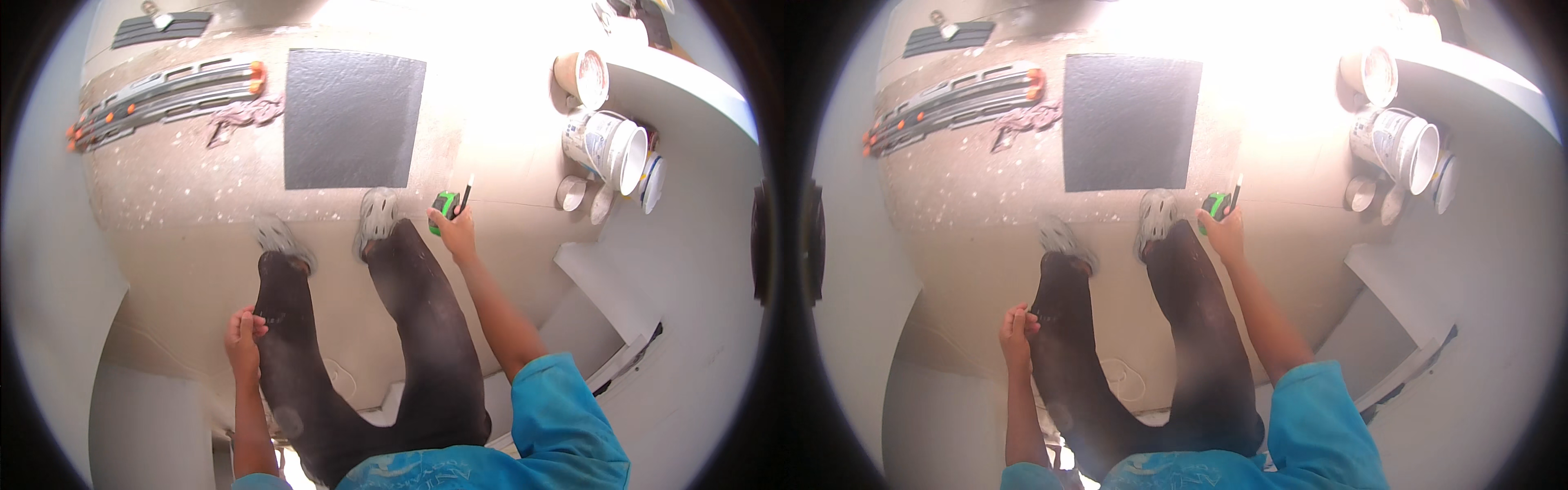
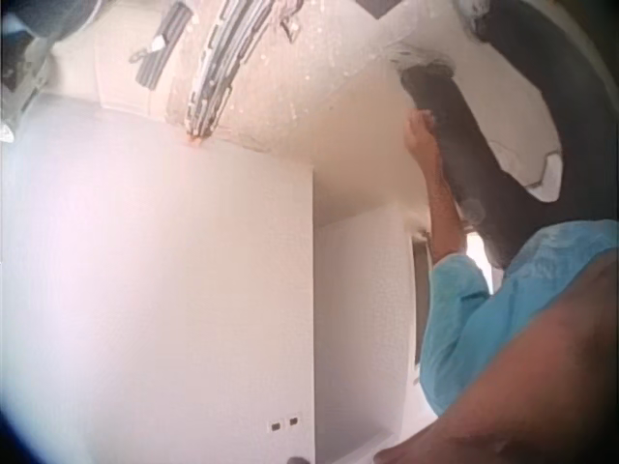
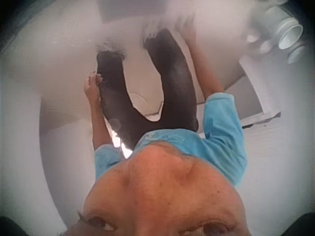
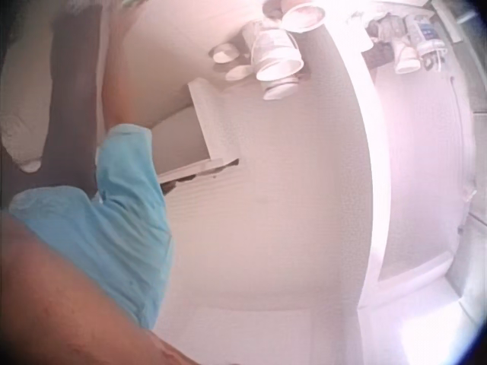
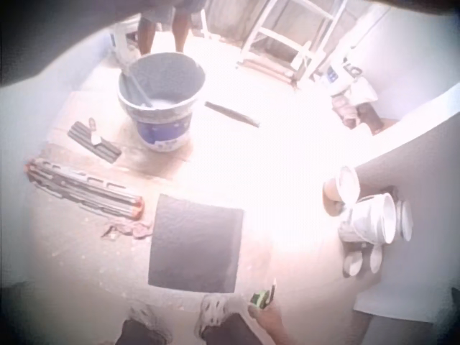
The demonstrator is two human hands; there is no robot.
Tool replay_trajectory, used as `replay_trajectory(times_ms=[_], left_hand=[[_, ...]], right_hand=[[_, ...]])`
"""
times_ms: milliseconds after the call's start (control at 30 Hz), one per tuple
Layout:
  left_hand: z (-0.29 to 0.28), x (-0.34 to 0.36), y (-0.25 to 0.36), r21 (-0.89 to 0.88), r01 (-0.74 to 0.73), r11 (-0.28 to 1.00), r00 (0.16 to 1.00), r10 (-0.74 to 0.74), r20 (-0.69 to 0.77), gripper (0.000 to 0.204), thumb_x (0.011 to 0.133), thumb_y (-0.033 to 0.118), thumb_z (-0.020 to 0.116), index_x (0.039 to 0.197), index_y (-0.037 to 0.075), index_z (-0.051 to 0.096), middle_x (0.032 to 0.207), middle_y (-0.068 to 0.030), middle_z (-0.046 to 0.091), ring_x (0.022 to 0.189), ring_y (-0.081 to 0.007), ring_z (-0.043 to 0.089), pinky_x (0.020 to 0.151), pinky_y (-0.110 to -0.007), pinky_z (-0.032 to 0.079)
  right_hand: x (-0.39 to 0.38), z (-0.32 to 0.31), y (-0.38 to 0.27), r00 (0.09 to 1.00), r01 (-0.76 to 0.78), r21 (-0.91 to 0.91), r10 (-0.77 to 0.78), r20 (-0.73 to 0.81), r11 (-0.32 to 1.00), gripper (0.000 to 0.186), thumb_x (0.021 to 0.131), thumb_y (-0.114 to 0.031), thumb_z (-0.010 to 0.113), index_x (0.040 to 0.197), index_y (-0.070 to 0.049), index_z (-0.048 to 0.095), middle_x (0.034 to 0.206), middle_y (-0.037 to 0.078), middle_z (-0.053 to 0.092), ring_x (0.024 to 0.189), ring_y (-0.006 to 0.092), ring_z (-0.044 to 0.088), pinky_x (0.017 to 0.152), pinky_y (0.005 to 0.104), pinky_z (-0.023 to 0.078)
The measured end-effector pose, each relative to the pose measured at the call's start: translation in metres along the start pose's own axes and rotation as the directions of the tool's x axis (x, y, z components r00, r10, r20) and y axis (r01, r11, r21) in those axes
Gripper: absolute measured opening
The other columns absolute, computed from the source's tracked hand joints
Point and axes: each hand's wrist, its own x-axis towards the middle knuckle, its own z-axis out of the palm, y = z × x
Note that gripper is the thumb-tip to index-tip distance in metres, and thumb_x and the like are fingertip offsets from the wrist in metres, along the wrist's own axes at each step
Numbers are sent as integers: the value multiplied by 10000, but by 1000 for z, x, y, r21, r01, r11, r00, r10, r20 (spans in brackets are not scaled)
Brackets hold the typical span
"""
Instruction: The person measures and marks a dark gray tile using a tape measure and marker, then wipes it with a cloth. They use a manual tile cutter to score and snap the tile, carry it to a tiled floor area, and place it into position alongside existing tiles.
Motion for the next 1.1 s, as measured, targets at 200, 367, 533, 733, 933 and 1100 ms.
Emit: replay_trajectory(times_ms=[200, 367, 533, 733, 933, 1100], left_hand=[[116, 151, 14, 264, -319, 910, 921, 231, 314, 298, 994, 195, 548, 1179, -33, 603, 901, -67, 653, 815, -132, 617, 785, -279, 511], [149, 247, 26, 437, -488, 756, 859, 327, 394, 308, 980, 191, 566, 1204, -18, 598, 1009, -105, 674, 929, -152, 632, 852, -289, 493], [152, 288, 59, 471, -545, 694, 830, 366, 422, 352, 969, 227, 573, 1232, -6, 588, 1102, -139, 668, 1016, -189, 633, 908, -305, 476], [162, 324, 88, 395, -594, 701, 786, 398, 473, 413, 962, 265, 573, 1264, -17, 572, 1163, -154, 654, 1075, -213, 622, 937, -318, 460], [166, 361, 87, 379, -540, 752, 820, 366, 440, 527, 945, 345, 572, 1317, -26, 540, 1230, -182, 630, 1136, -240, 605, 972, -336, 448], [173, 380, 78, 422, -510, 750, 825, 287, 486, 607, 936, 353, 568, 1378, -52, 471, 1310, -208, 580, 1199, -273, 572, 1003, -351, 429]], right_hand=[[145, 60, 52, 937, 246, -365, -317, -148, 898, 636, 687, -402, 853, 976, -10, 444, 949, 194, 556, 930, 377, 572, 800, 474, 469], [211, 79, 54, 892, 288, -449, -408, -197, 846, 611, 710, -383, 835, 1004, -7, 454, 976, 164, 533, 998, 361, 535, 833, 487, 466], [248, 82, 38, 827, 349, -479, -505, -247, 806, 601, 734, -399, 814, 1031, -18, 457, 1004, 147, 519, 1027, 338, 522, 839, 477, 467], [281, 84, 23, 798, 383, -516, -555, -233, 766, 656, 726, -419, 809, 1092, -8, 452, 1044, 157, 533, 1012, 331, 546, 834, 457, 482], [275, 76, 5, 753, 405, -620, -629, -191, 673, 615, 739, -378, 806, 1118, -26, 473, 1108, 147, 557, 1015, 328, 579, 823, 437, 494], [246, 84, -12, 432, 642, -626, -883, -183, 443, 343, 813, -279, 749, 959, -36, 557, 1017, 133, 569, 926, 325, 577, 781, 406, 481]])
